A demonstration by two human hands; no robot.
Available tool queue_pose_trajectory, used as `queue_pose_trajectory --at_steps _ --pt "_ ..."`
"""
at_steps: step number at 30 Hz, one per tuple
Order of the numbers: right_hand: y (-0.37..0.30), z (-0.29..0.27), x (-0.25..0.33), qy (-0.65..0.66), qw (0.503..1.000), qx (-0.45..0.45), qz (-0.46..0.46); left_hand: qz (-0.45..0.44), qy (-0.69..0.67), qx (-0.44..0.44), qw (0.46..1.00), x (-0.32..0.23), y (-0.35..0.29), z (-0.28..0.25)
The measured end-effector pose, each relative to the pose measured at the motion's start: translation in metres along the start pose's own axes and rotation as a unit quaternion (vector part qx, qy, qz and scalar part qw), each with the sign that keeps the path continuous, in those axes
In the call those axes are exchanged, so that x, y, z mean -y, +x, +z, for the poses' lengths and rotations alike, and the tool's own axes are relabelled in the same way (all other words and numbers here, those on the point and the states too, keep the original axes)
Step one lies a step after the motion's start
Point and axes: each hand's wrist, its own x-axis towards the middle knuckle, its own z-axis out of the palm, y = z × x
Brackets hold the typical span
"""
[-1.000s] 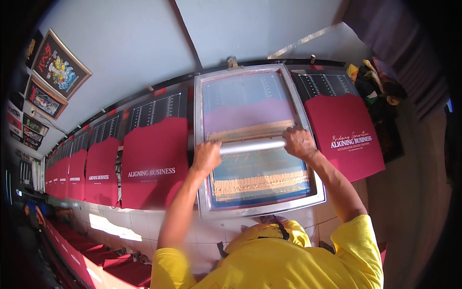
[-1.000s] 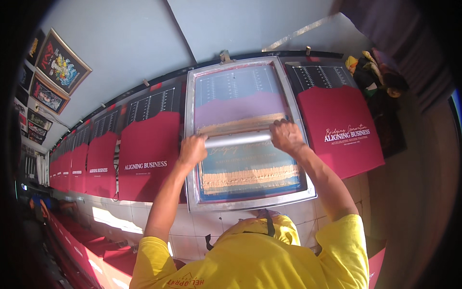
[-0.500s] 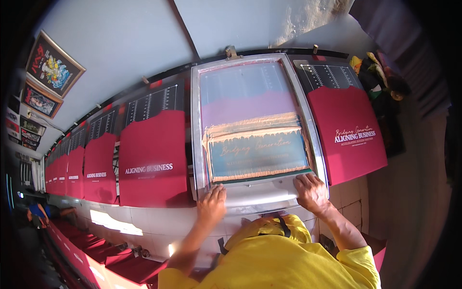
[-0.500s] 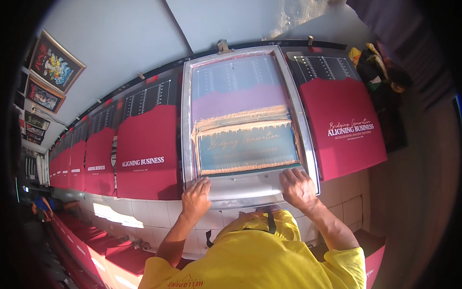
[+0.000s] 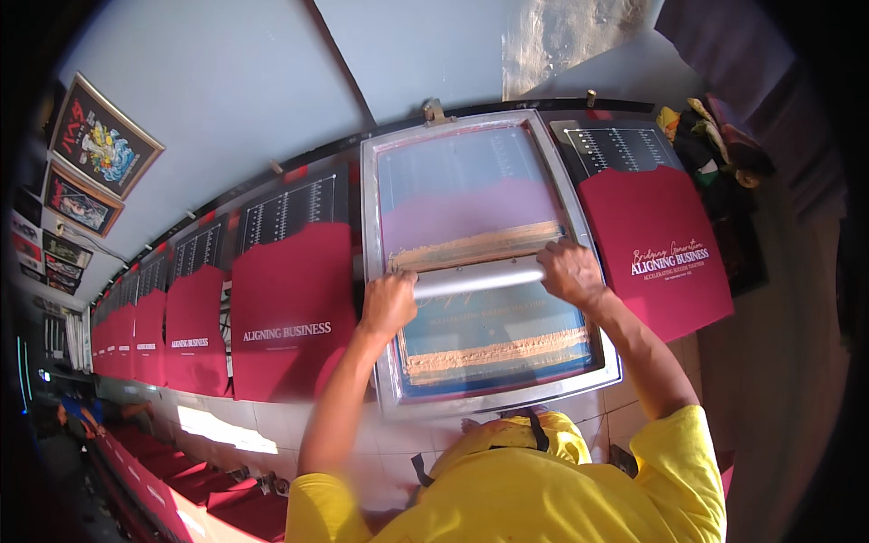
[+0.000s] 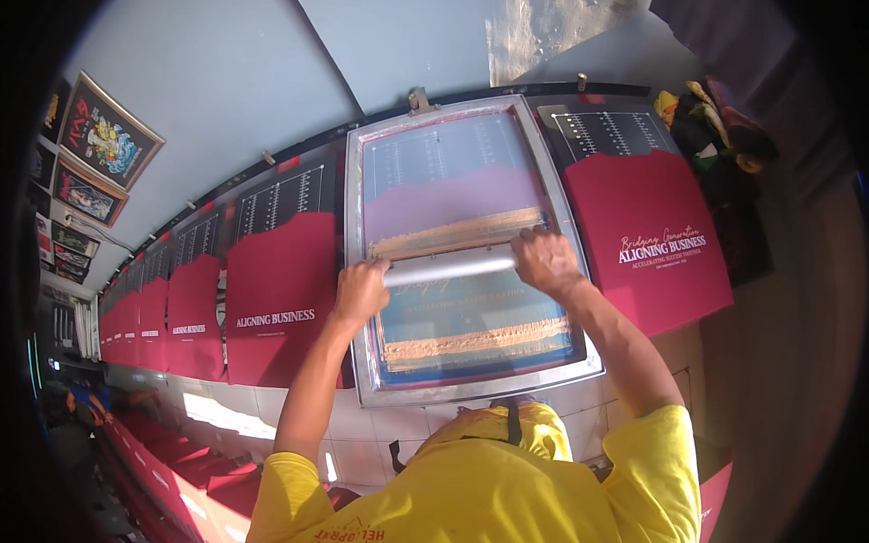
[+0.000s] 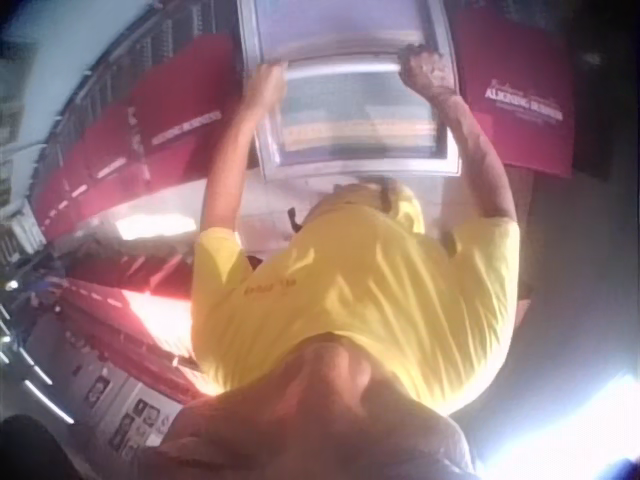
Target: The person performs screen printing on shirts, moving a squeegee across a screen frame to apply ink and then shifting the frame between different shirts on a production line.
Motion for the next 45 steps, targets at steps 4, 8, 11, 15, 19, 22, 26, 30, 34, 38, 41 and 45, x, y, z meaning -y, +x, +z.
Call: queue_pose_trajectory --at_steps 4,8,11,15,19,22,26,30,34,38,41,45 --pt "0.002 -0.005 -0.004 -0.038 0.997 0.066 0.033 -0.019 -0.002 0.021 1.000 -0.011 -0.004 -0.017" --pt "-0.049 -0.043 0.032 0.012 1.000 -0.011 -0.005 -0.033 0.008 -0.005 0.999 -0.030 -0.062 -0.011" --pt "-0.107 -0.053 0.056 0.001 1.000 -0.006 -0.015 0.002 -0.023 -0.060 0.998 -0.066 -0.118 -0.014" --pt "-0.162 -0.054 0.083 -0.016 1.000 0.000 -0.011 -0.013 -0.018 -0.041 0.999 -0.089 -0.173 0.009" --pt "-0.186 -0.053 0.098 -0.028 0.996 0.084 0.000 -0.033 -0.009 -0.010 0.999 -0.101 -0.198 0.029" --pt "-0.194 -0.053 0.105 -0.020 0.987 0.158 0.024 -0.010 0.002 0.006 1.000 -0.105 -0.203 0.030" --pt "-0.199 -0.052 0.106 -0.029 0.990 0.138 0.008 -0.007 0.018 0.016 1.000 -0.106 -0.205 0.028" --pt "-0.195 -0.062 0.097 0.067 0.993 0.080 0.054 -0.014 -0.065 0.046 0.997 -0.105 -0.202 0.003" --pt "-0.180 -0.044 0.061 0.083 0.969 -0.063 0.224 -0.094 -0.099 -0.099 0.986 -0.048 -0.205 0.027" --pt "-0.170 -0.017 0.030 0.090 0.906 -0.108 0.399 -0.253 -0.041 -0.158 0.953 -0.008 -0.199 0.048" --pt "-0.162 -0.002 0.018 0.181 0.861 -0.109 0.462 -0.258 -0.136 -0.074 0.954 0.013 -0.194 0.051" --pt "-0.159 0.004 0.018 0.220 0.835 -0.124 0.489 -0.320 -0.213 -0.053 0.922 0.036 -0.192 0.070"
